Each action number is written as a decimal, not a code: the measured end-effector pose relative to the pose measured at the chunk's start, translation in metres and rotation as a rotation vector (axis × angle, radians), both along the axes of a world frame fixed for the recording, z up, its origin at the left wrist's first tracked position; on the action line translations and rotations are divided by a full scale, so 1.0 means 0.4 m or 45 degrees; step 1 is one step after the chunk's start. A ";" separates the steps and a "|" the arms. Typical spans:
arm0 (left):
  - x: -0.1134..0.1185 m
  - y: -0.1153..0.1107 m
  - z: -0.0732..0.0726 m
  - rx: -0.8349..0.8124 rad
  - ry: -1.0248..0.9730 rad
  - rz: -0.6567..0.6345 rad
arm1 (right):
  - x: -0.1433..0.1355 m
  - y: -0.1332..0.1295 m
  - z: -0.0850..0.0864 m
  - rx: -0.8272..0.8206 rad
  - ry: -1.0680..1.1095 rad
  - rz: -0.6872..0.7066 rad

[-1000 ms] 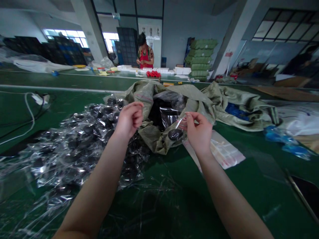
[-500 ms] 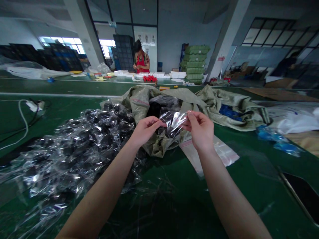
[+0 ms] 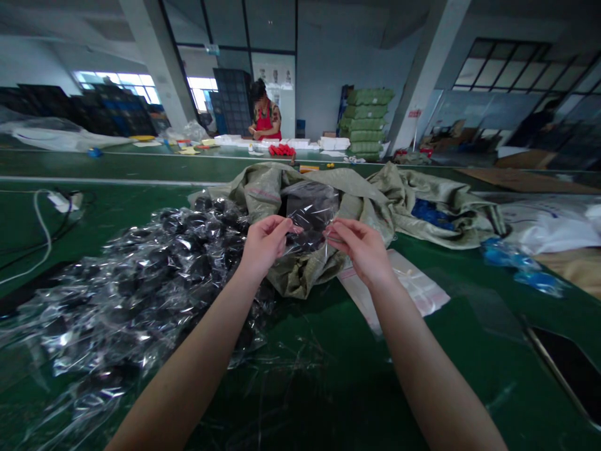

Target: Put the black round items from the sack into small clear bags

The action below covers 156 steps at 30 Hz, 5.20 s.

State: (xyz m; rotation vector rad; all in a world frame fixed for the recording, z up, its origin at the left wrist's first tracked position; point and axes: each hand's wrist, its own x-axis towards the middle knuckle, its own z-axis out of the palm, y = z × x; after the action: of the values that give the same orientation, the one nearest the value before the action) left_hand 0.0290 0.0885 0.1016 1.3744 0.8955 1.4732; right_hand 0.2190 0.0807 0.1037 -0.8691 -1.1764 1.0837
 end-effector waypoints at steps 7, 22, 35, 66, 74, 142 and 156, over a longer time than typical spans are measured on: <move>-0.026 0.012 -0.003 0.086 0.130 -0.070 | 0.003 0.017 -0.022 0.069 -0.053 -0.028; -0.051 0.033 -0.022 0.354 0.492 0.030 | 0.008 0.033 -0.039 0.298 -0.083 -0.096; -0.052 0.029 -0.029 0.407 0.431 -0.034 | 0.010 0.037 -0.055 0.465 -0.141 -0.089; -0.024 0.014 -0.021 -0.131 0.297 -0.145 | 0.033 0.018 -0.025 0.578 -0.531 -0.411; -0.021 0.015 -0.024 -0.192 0.248 -0.089 | 0.033 0.025 -0.031 0.569 -0.482 -0.414; 0.028 -0.012 -0.019 -0.196 0.051 -0.196 | -0.017 0.027 -0.053 0.352 -0.099 0.144; -0.022 -0.020 0.003 -0.169 0.150 -0.384 | -0.028 0.016 -0.068 0.158 0.173 0.282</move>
State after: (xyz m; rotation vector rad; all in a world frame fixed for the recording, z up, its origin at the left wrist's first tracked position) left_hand 0.0201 0.0806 0.1028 1.4378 0.8031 1.0957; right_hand 0.2078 0.0870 0.0764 -0.5691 -1.2314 1.2149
